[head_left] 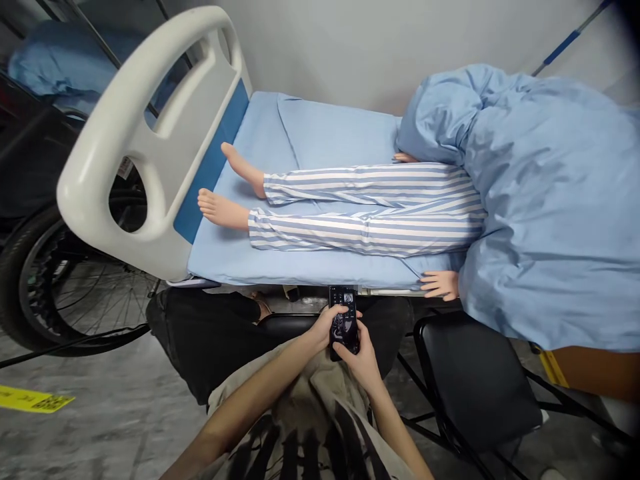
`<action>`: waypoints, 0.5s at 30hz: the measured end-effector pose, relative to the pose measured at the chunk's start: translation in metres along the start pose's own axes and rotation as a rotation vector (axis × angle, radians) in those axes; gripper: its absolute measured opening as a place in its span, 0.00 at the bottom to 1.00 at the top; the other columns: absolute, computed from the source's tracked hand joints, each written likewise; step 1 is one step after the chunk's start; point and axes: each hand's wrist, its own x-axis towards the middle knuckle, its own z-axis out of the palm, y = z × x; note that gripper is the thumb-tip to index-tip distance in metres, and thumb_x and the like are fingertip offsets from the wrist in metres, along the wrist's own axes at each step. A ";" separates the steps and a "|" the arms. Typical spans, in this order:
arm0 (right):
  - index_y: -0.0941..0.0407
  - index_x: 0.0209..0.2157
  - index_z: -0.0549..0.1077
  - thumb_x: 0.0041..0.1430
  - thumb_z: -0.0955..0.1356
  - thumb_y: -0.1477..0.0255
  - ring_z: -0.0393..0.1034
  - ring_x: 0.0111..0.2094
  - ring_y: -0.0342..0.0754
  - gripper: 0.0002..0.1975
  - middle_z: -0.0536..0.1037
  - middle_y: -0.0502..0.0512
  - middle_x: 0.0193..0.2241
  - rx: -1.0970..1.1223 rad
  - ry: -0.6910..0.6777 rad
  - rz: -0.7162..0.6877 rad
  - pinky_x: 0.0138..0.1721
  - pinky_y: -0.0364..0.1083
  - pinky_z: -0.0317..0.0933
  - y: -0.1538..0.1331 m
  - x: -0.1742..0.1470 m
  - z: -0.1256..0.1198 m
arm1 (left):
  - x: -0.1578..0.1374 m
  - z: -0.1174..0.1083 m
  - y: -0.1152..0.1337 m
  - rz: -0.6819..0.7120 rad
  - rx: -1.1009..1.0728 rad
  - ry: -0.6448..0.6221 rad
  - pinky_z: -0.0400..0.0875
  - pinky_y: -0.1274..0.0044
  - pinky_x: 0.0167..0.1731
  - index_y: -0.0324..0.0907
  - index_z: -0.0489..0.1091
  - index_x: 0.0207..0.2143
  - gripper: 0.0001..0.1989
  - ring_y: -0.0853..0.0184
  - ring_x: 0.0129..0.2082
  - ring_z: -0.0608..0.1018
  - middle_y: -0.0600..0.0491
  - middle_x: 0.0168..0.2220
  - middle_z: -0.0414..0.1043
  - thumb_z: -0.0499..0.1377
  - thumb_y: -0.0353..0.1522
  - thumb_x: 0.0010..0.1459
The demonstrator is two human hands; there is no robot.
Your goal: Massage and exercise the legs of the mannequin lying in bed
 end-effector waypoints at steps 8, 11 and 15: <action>0.52 0.62 0.56 0.42 0.77 0.69 0.60 0.63 0.55 0.47 0.64 0.61 0.61 0.114 -0.026 -0.070 0.65 0.56 0.52 0.029 0.008 -0.013 | 0.005 0.026 -0.018 0.144 0.427 -0.094 0.69 0.75 0.42 0.42 0.70 0.49 0.26 0.65 0.40 0.75 0.51 0.42 0.75 0.63 0.28 0.44; 0.51 0.58 0.60 0.37 0.76 0.70 0.68 0.55 0.56 0.44 0.72 0.58 0.51 0.213 0.081 0.017 0.59 0.57 0.60 0.047 0.015 -0.038 | 0.012 0.029 -0.015 0.196 0.601 -0.175 0.69 0.72 0.48 0.45 0.67 0.58 0.35 0.61 0.48 0.74 0.49 0.50 0.73 0.65 0.28 0.43; 0.50 0.46 0.68 0.34 0.76 0.67 0.72 0.44 0.59 0.32 0.75 0.55 0.38 0.139 0.316 0.102 0.48 0.57 0.68 0.063 0.019 -0.112 | 0.022 0.010 0.032 0.364 0.780 -0.072 0.67 0.67 0.52 0.44 0.74 0.48 0.26 0.56 0.50 0.74 0.46 0.48 0.74 0.66 0.30 0.43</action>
